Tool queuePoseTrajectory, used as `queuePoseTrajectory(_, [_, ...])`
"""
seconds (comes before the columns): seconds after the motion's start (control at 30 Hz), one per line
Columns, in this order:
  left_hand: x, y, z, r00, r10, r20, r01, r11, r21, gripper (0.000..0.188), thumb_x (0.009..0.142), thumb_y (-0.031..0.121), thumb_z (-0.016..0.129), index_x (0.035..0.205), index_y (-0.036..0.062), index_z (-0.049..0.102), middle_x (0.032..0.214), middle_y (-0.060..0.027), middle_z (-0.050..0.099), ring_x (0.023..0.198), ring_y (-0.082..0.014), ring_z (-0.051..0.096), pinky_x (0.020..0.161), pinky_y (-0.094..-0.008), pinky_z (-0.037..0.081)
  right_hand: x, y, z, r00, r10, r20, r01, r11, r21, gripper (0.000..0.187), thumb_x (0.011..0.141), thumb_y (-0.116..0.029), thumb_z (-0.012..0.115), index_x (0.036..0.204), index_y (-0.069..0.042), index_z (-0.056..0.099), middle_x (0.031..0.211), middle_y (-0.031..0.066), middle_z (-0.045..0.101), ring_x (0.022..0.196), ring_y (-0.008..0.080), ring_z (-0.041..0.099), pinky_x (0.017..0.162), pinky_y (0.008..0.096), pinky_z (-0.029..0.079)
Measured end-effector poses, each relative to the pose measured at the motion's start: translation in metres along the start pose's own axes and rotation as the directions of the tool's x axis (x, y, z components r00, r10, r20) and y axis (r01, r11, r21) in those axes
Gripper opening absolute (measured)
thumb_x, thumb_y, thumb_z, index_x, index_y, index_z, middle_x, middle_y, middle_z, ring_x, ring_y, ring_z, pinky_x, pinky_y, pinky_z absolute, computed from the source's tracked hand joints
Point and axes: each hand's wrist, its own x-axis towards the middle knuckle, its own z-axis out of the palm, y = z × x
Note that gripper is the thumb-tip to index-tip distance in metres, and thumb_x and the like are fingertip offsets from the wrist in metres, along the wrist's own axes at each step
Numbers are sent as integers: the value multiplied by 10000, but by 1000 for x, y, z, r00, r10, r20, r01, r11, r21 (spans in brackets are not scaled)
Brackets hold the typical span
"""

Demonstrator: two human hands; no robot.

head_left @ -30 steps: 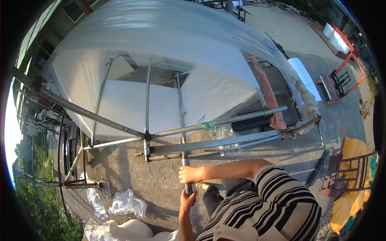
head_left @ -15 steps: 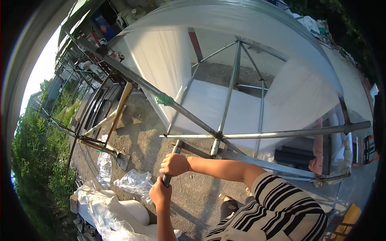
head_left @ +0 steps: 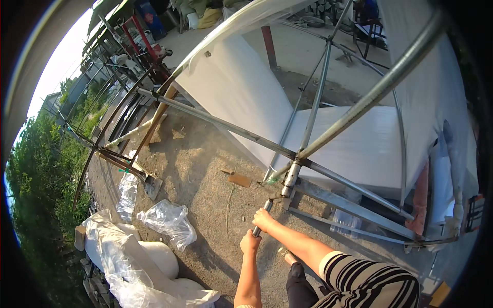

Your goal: The person assembles a greenhouse by attaching a metal pole to the frame and securing a white plastic sheet over the structure. They adjust the sheet and tighten connections to ensure stability.

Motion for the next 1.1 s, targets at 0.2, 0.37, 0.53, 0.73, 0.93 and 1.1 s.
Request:
queuePoseTrajectory(0.2, [-98,68,77,942,162,294,-84,962,-261,397,651,346,723,897,79,564,758,-129,664,734,-320,656,681,-417,499,-167,42,17,988,-53,145,61,997,-51,53,723,-252,622,748,-233,664,752,-25,657,846,182,627,768,375,426])
queuePoseTrajectory(0.37, [-210,127,-6,889,294,351,-98,870,-483,471,675,379,731,905,7,557,641,-119,621,619,-227,648,565,-348,482,-269,53,-111,968,-251,-25,252,965,67,82,672,-204,657,749,-191,631,734,13,647,783,218,632,699,373,421])
queuePoseTrajectory(0.53, [-257,178,-186,838,351,417,-206,912,-354,459,776,359,708,986,15,488,698,-106,613,576,-165,616,527,-307,479,-274,68,-263,839,-395,-375,464,879,111,121,699,-229,642,777,-173,569,687,-23,558,722,159,601,631,325,398])
queuePoseTrajectory(0.73, [-205,149,-309,945,326,-13,-326,945,-16,323,774,292,669,915,52,507,716,-121,625,620,-270,635,565,-390,483,-137,60,-353,658,-503,-560,555,827,-90,87,743,-229,584,728,-152,547,640,-13,543,643,158,602,599,308,446])
queuePoseTrajectory(0.93, [-70,85,-320,860,271,-432,-200,959,203,226,672,169,657,865,92,568,748,-102,644,676,-299,637,596,-420,498,24,44,-337,660,-471,-585,560,828,-35,69,708,-198,605,696,-155,554,632,21,600,609,195,626,569,322,469])
queuePoseTrajectory(1.1, [28,23,-247,859,296,-417,-242,954,178,131,719,170,610,834,112,590,751,-87,655,673,-286,649,596,-409,511,111,39,-229,843,-442,-306,488,868,89,83,696,-235,615,730,-162,596,677,44,643,642,237,648,578,374,486])
